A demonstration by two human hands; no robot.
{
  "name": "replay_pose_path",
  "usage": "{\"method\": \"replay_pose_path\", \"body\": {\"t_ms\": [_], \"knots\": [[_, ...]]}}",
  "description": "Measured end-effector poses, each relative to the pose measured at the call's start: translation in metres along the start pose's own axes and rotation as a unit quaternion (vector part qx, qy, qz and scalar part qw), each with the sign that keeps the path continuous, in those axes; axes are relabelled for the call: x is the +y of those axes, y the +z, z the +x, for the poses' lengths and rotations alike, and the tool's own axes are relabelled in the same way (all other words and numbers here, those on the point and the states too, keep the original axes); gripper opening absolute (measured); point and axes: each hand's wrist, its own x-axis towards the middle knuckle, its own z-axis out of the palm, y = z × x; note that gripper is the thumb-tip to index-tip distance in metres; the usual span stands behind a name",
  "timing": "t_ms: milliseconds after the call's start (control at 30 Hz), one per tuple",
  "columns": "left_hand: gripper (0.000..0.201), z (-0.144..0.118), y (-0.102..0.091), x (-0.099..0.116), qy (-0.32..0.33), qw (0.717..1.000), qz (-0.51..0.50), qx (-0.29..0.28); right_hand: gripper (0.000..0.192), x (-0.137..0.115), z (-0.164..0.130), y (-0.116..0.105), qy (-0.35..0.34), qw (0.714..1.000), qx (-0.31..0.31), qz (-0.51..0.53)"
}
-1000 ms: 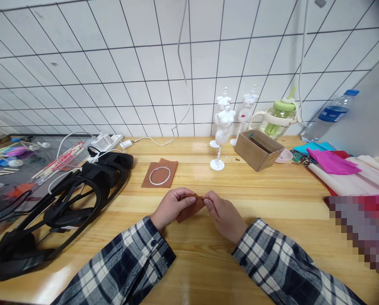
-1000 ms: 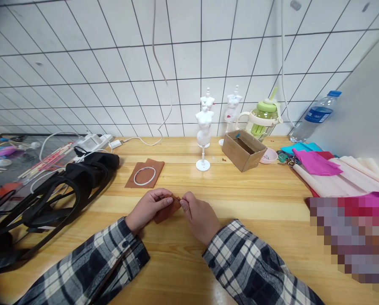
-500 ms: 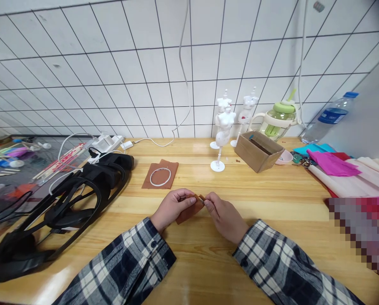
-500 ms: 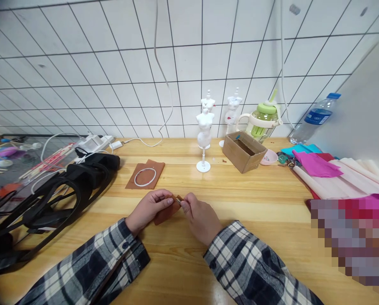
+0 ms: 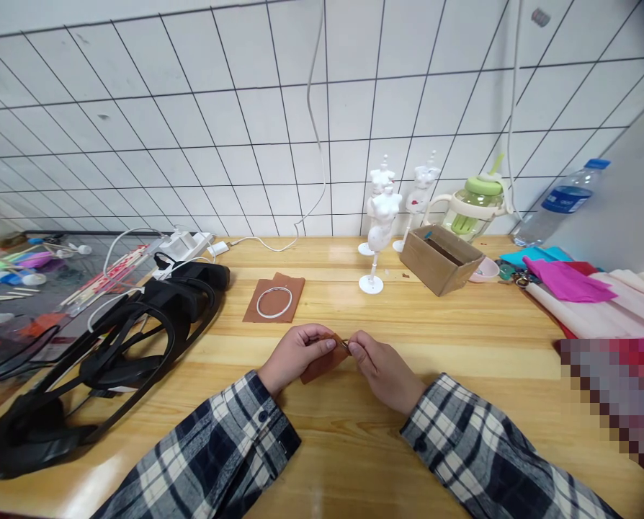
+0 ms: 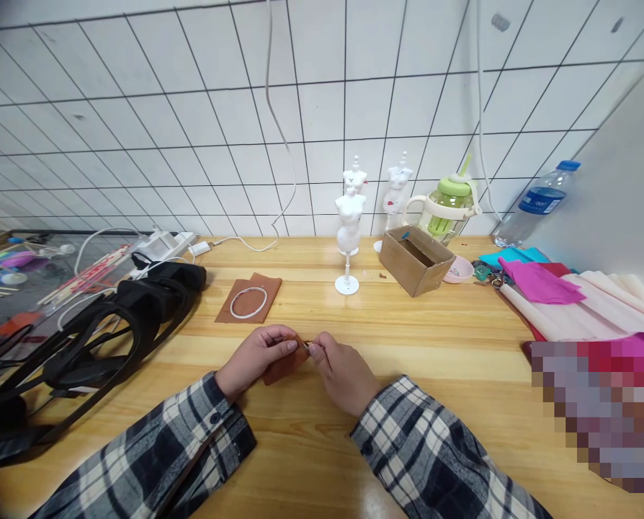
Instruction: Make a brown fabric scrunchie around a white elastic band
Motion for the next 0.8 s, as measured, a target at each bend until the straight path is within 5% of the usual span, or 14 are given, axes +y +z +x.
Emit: {"method": "replay_pose_path", "body": {"t_ms": [800], "knots": [[0.027, -0.002, 0.003, 0.000, 0.004, 1.000, 0.002, -0.002, 0.024, -0.004, -0.003, 0.015, 0.000, 0.999, 0.053, -0.002]]}}
